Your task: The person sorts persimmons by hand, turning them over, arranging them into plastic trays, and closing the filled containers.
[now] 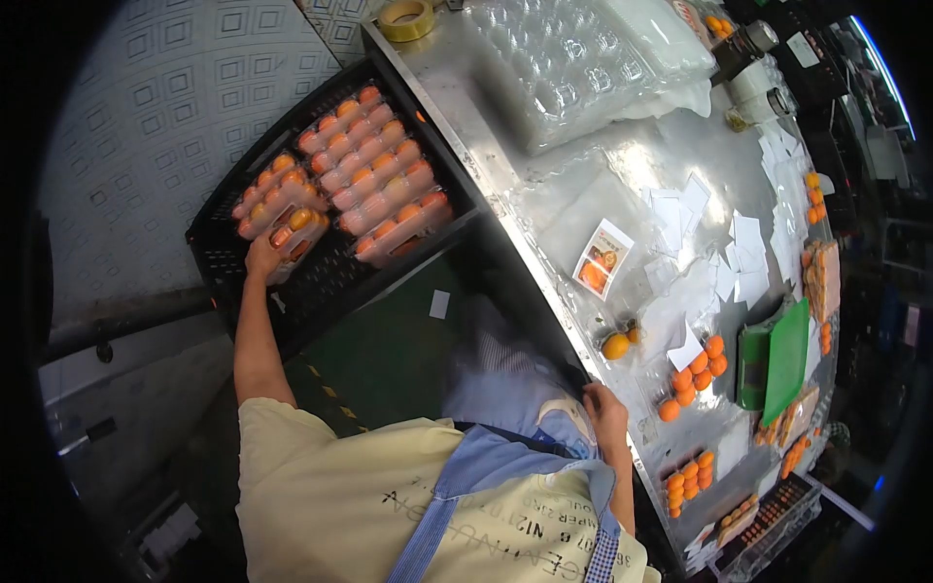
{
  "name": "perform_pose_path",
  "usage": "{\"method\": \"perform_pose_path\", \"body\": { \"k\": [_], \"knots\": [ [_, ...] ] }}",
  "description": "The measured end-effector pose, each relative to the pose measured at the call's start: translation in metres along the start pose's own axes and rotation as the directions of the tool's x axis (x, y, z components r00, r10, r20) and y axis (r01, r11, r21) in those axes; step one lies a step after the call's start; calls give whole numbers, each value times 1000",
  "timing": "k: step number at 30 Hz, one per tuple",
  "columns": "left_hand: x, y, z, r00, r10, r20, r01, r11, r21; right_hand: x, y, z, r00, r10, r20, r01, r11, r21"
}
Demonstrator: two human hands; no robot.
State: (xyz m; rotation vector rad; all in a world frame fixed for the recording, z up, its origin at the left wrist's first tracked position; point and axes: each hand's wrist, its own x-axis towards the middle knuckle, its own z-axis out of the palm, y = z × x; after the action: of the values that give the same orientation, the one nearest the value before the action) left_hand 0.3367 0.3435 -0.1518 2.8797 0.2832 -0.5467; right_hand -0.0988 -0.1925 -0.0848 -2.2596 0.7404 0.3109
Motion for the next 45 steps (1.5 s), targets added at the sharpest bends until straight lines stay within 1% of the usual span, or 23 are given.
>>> {"method": "perform_pose_path", "body": {
  "k": [3, 6, 8, 12, 14, 16, 18, 19, 22, 23, 24, 25, 26, 27, 28, 31, 33, 36, 37, 39, 41, 43, 45],
  "knots": [
    [20, -13, 8, 997, 78, 21, -79, 996, 45, 1, -2, 3, 999, 42, 11, -42, 999, 1],
    [32, -15, 6, 996, 73, 57, -70, 997, -43, 3, -6, 3, 998, 67, 17, -66, 997, -41],
    [34, -18, 6, 985, 148, -93, -146, 989, 27, 6, -12, 3, 995, 91, 38, -88, 993, -82],
    [89, -87, 29, 835, 476, -276, -451, 879, 154, 5, 6, 13, 998, 62, 21, -60, 996, -59],
    [93, -83, 25, 790, 542, -287, -517, 840, 166, 12, 0, 13, 998, 43, 46, -34, 985, -171],
    [92, -73, 24, 738, 591, -326, -566, 805, 178, 15, -6, 9, 1000, 20, -5, -20, 994, -106],
    [78, -66, 21, 712, 584, -391, -548, 810, 211, 15, -4, 6, 1000, 5, -14, -6, 992, -125],
    [46, -46, 18, 868, 403, -290, -309, 896, 319, 7, -6, 6, 1000, 9, -11, -10, 991, -136],
    [26, -28, 16, 897, 289, -334, -187, 934, 305, -2, -7, 7, 1000, 1, -25, -4, 993, -120],
    [34, -29, 19, 882, 284, -375, -191, 945, 267, -2, -7, 8, 999, -18, -42, 14, 995, -96],
    [31, -26, 19, 763, 467, -447, -354, 880, 316, -7, -3, 8, 998, -26, -61, 21, 997, -79],
    [32, -21, 18, 524, 655, -545, -591, 740, 322, -10, 0, 7, 996, -35, -83, 30, 998, -64],
    [30, -11, 16, 589, 554, -588, -475, 826, 303, -8, 3, 8, 997, -22, -69, 19, 999, -40],
    [52, -35, 24, 596, 552, -583, -495, 825, 274, -17, 5, 8, 998, -19, -54, 17, 1000, -22],
    [-10, 30, -1, 775, 315, -547, -200, 944, 261, -20, 8, 7, 999, -10, -52, 9, 1000, -21],
    [42, 9, 28, 661, 277, -698, -124, 957, 263, -37, 23, 2, 999, -1, -42, 0, 1000, -31],
    [-2, 72, 29, 636, 296, -713, -388, 921, 36, -51, 36, 0, 998, 0, -56, -2, 1000, -28],
    [-76, 159, 39, 622, 296, -725, -638, 728, -250, -70, 58, -7, 995, -28, -97, 30, 999, 17],
    [-87, 176, 53, 629, 305, -715, -684, 654, -323, -81, 66, -12, 993, -21, -120, 26, 999, 39],
    [-157, 238, 60, 539, 336, -772, -683, 711, -167, -96, 87, -22, 984, -14, -179, 29, 996, 82],
    [-224, 291, 84, 575, 341, -744, -756, 568, -324, -117, 118, -33, 969, -63, -240, 85, 993, 81],
    [-285, 325, 124, 631, 408, -660, -775, 353, -524, -143, 158, -46, 940, -108, -323, 139, 987, 74],
    [-364, 371, 160, 593, 497, -633, -790, 206, -578, -170, 200, -59, 906, -101, -412, 138, 989, 61]
  ]
}}
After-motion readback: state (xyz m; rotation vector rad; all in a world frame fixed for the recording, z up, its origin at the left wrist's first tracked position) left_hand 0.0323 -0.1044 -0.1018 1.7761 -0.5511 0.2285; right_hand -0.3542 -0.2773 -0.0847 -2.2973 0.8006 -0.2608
